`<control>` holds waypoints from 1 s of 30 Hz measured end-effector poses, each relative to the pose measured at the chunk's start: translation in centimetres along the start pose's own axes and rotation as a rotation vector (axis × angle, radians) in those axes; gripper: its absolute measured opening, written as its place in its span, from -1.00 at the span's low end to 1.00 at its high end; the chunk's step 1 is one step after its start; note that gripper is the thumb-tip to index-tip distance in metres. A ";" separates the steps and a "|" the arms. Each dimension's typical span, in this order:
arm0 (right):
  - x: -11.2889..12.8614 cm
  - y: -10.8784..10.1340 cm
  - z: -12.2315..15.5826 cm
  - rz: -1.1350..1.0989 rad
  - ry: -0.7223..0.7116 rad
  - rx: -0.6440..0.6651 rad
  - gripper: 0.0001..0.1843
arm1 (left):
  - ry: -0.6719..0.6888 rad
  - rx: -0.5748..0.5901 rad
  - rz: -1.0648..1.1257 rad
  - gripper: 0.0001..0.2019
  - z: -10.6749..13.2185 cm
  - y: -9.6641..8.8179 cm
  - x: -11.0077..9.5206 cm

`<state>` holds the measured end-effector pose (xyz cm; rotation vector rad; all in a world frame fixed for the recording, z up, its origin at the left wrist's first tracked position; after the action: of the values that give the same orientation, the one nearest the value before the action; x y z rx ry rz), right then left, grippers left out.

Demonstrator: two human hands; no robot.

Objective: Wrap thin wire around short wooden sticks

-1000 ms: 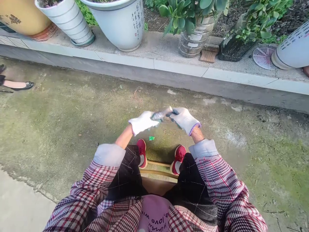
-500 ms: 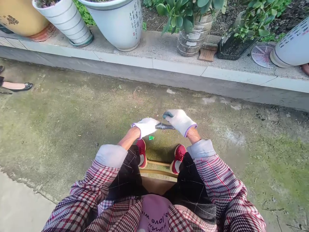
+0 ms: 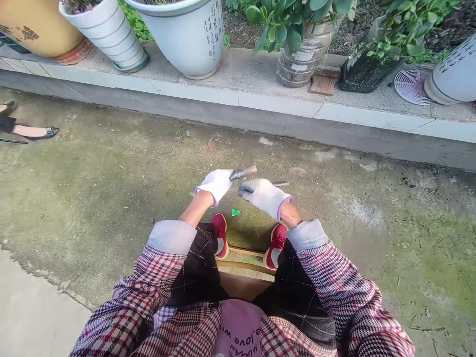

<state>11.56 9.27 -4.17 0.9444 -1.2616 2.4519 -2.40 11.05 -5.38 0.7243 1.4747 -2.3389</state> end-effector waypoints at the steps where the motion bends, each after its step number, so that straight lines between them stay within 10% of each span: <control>1: 0.0 -0.3 0.2 0.012 -0.005 -0.006 -0.74 | 0.011 0.049 -0.064 -0.76 0.0 0.5 -0.2; 7: -4.1 -5.1 0.0 -0.175 0.176 -0.152 -0.76 | 0.266 0.341 0.029 -0.80 1.2 3.8 -3.4; 13: -3.8 -3.3 -0.5 -0.273 0.247 -0.068 -0.74 | 0.147 0.021 0.570 -0.68 0.5 0.7 -1.8; 16: -1.0 -1.3 -0.1 -0.139 0.101 -0.019 -0.76 | 0.039 -0.083 0.251 -0.72 -0.2 -0.3 0.1; 22: -1.3 -2.7 0.4 -0.034 0.069 -0.059 -0.77 | 0.103 0.362 -0.199 -0.77 0.4 4.0 -1.2; 26: -4.1 -4.9 -0.3 -0.236 0.173 -0.122 -0.74 | 0.258 0.393 0.221 -0.78 1.9 3.9 -4.1; 30: -3.8 -3.8 -0.4 -0.370 0.239 -0.080 -0.70 | 0.208 0.168 0.589 -0.70 1.5 1.0 -3.8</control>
<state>16.09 12.16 -4.33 0.7569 -0.9954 2.1352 0.89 9.20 -3.50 1.2770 0.9563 -1.9790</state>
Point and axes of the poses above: each hand's wrist, its own z-axis away from the middle knuckle, its own y-axis out of the palm, x = y × z, the point moved 8 cm from there along -z, towards the middle knuckle, and after that the axes turned 13 degrees about y, right-handed, at the moved point
